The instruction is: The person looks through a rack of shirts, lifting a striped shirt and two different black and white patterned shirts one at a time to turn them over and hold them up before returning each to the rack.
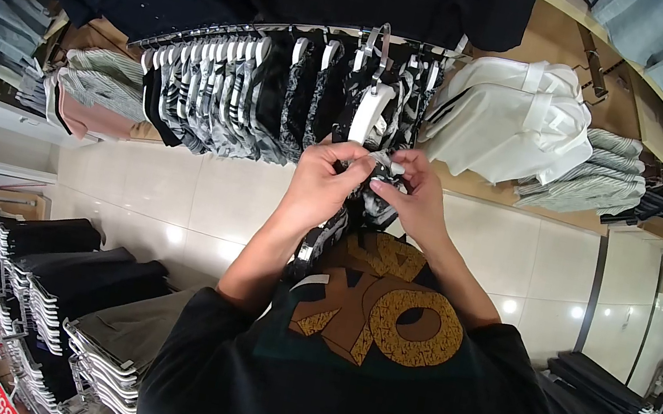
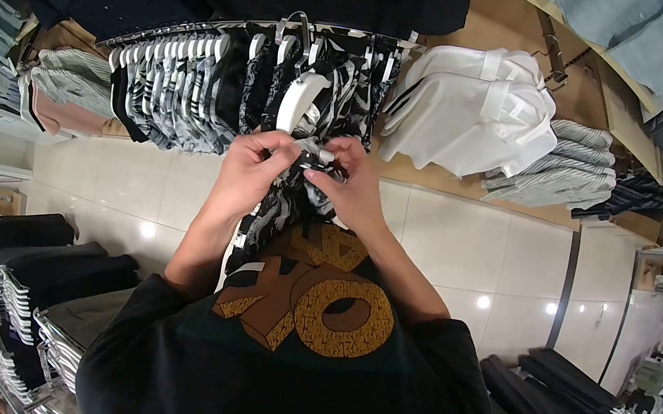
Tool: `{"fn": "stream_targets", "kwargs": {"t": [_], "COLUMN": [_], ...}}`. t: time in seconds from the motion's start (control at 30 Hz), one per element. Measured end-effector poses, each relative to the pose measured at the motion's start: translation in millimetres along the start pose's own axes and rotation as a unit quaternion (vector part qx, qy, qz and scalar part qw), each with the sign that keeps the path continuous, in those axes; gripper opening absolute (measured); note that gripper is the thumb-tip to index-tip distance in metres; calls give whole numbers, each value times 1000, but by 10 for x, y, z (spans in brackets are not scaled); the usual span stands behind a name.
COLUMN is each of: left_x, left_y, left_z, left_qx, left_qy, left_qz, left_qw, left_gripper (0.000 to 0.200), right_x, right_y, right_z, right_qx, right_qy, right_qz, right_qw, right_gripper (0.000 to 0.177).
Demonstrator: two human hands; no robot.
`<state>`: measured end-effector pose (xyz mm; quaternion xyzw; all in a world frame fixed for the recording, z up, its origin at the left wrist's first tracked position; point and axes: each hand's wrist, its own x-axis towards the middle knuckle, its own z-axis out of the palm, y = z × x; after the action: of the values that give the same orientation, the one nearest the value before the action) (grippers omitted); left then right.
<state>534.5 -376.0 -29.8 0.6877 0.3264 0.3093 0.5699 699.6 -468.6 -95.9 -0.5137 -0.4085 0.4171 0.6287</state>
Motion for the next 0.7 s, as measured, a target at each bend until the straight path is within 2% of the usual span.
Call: {"fn": "stream_targets", "kwargs": {"t": [0.03, 0.07, 0.1, 0.17, 0.23, 0.3, 0.33, 0.37, 0.43, 0.47, 0.5, 0.57, 0.6, 0.63, 0.7], "left_x": [3, 6, 5, -8, 14, 18, -3, -22, -33, -32, -35, -44, -45, -36, -33], "left_y": [0, 1, 21, 64, -29, -71, -82, -87, -100, -112, -105, -79, -71, -64, -44], "left_z": [-18, -41, -79, -179, -273, -351, -360, -357, -331, -332, -320, -289, -288, -289, -286], "left_qx": [0, -1, 0, -48, -19, 130, 122, 122, 111, 91, 90, 30, 28, 33, 38], "left_qy": [-1, -1, 0, -3, -4, -19, -39, -39, -53, -54, -54, -28, -23, -24, -22], "left_qz": [18, 36, 35, -27, -13, 87, 39, 39, 28, 25, 25, 26, 26, 29, 32], "left_qw": [1000, 999, 999, 998, 1000, 988, 991, 991, 992, 994, 994, 999, 999, 999, 999], "left_gripper": [14, 16, 16, 18, 18, 13, 12, 12, 15, 17, 17, 18, 18, 18, 18], "right_x": [9, 6, 0, -33, -30, 31, 64, 91, 122, 137, 126, 107, 117, 105, 52], "right_y": [109, 218, 213, 199, 239, 164, 113, 66, -43, -238, -252, -263, -186, -171, -175], "right_z": [-40, -122, -223, -453, -609, -672, -694, -705, -728, -655, -599, -504, -494, -464, -325], "right_qx": [12, 55, 56, 72, 111, 83, 112, 112, 1, -5, -6, 36, -30, -32, -35], "right_qy": [-5, -35, -35, -122, -118, -91, -99, -99, -105, -159, -159, -277, -312, -316, -248], "right_qz": [30, 12, 12, 179, 157, 72, 66, 66, 138, 163, 163, 198, 191, 192, 192], "right_qw": [999, 998, 998, 974, 974, 990, 987, 987, 985, 974, 974, 939, 930, 929, 949], "right_gripper": [41, 28, 28, 11, 12, 18, 20, 20, 18, 15, 15, 13, 14, 14, 15]}}
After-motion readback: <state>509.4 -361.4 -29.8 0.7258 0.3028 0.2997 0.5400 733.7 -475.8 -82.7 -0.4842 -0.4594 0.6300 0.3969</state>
